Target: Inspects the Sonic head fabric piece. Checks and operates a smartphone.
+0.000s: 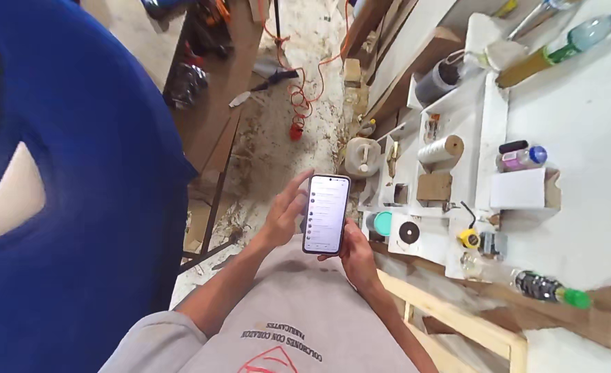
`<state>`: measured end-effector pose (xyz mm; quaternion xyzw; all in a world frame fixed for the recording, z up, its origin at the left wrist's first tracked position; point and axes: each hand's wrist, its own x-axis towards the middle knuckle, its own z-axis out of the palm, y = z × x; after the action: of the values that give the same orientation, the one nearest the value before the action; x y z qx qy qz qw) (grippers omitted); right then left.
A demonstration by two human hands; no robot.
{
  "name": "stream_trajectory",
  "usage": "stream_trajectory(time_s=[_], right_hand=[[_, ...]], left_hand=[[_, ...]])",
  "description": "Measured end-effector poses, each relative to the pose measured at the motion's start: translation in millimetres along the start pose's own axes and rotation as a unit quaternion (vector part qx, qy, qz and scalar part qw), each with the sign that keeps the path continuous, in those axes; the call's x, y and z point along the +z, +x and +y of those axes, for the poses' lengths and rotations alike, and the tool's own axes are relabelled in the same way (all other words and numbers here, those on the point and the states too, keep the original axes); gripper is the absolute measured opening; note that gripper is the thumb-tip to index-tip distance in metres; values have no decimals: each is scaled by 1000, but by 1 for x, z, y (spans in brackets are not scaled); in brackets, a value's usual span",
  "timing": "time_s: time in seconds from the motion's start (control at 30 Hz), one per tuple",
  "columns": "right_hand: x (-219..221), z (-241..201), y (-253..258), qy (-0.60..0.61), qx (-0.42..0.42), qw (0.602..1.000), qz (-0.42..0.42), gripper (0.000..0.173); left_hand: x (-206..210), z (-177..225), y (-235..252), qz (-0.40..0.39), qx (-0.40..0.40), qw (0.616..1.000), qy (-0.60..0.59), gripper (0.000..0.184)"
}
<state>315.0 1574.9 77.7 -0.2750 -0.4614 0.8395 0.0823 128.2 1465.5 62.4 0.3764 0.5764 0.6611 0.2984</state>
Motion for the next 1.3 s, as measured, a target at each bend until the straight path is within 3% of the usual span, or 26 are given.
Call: stream_trajectory(time_s=[0.13, 0.33, 0.63, 0.97, 1.13, 1.23, 1.3], right_hand=[[-17, -47, 60, -15, -5, 999, -38, 48], [-13, -90, 133, -48, 22, 993, -109, 48], [55, -107, 239, -92, 62, 983, -144, 45], [121, -122, 327, -155, 97, 970, -159, 45], [130, -128, 355, -185, 109, 956, -198, 44], [131, -133, 369, -182, 117, 952, -218, 46], [128, -138, 375, -179, 125, 949, -226, 46]], left_hand=[[-1, 15, 61, 32, 22, 999, 25, 56], [-25, 19, 102, 114, 19, 993, 32, 55], [-122, 1, 152, 218, 26, 975, 23, 49], [-219, -24, 183, 226, -12, 969, -96, 63], [-227, -20, 188, 279, -58, 958, -26, 73], [-226, -17, 193, 299, -56, 952, 26, 89], [-223, -18, 196, 307, -36, 951, 26, 84]])
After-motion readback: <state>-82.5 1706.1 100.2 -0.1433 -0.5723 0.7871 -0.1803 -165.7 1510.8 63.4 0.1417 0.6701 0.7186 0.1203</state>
